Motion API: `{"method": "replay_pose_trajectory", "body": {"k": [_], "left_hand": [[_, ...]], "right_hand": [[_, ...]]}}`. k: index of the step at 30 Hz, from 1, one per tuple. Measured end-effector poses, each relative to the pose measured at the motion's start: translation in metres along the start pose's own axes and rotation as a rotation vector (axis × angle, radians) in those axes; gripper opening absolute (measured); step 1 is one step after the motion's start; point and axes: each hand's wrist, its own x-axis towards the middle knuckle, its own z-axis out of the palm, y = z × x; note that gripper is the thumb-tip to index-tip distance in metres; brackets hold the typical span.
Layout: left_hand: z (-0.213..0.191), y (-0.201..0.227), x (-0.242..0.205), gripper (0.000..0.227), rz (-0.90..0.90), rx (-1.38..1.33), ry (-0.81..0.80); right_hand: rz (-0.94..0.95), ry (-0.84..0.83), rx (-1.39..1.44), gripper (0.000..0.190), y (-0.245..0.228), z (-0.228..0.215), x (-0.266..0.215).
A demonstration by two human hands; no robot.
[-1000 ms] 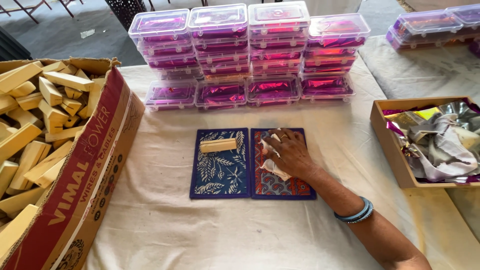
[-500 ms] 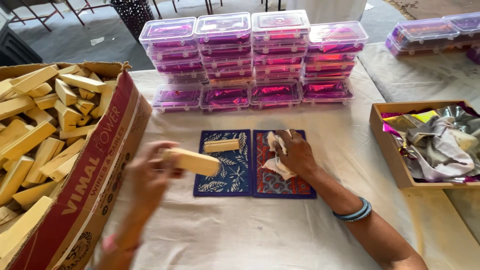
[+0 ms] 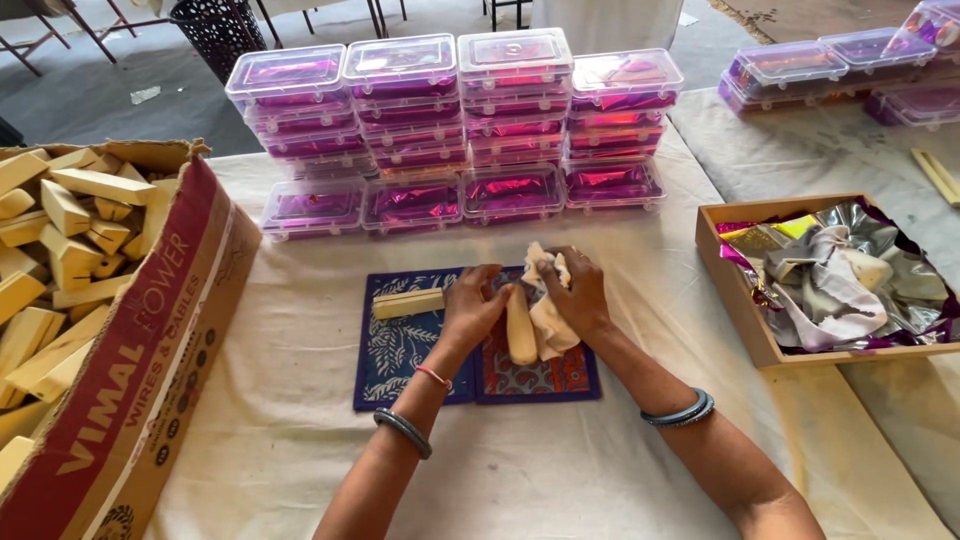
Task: The person places a pink foil-wrapped item into a clear plastic container and closes the lid. They then pick up a wooden block from a cardboard box and wipe it with a white cloth. The person continues to wipe the wooden block thoroughly before placing it on a patterned mat.
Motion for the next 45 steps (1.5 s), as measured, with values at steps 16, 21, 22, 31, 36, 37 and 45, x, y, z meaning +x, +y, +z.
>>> {"method": "replay_pose_trajectory", "body": {"k": [16, 21, 22, 31, 36, 37, 45], "left_hand": [[-0.009, -0.002, -0.033, 0.158, 0.29, 0.461, -0.343], [-0.011, 0.0, -0.034, 0.162, 0.32, 0.454, -0.297], [-0.01, 0.0, -0.035, 0.162, 0.334, 0.463, -0.281], [-0.009, -0.005, -0.032, 0.16, 0.372, 0.543, -0.231], [-0.008, 0.0, -0.034, 0.161, 0.323, 0.525, -0.275], [-0.008, 0.0, -0.034, 0.161, 0.321, 0.527, -0.273], [-0.004, -0.011, -0.031, 0.16, 0.349, 0.549, -0.25]], "right_hand": [[-0.256, -0.294, 0.012, 0.04, -0.019, 0.0, -0.011], [-0.358, -0.226, -0.119, 0.042, -0.029, 0.004, -0.021], [-0.388, -0.211, -0.163, 0.04, -0.035, 0.003, -0.027], [-0.305, -0.39, -0.171, 0.029, -0.055, -0.011, -0.045], [-0.174, -0.295, -0.226, 0.027, -0.023, -0.003, -0.017], [-0.202, -0.265, -0.23, 0.026, -0.019, -0.002, -0.016], [-0.353, -0.379, -0.218, 0.02, -0.056, -0.015, -0.036]]}}
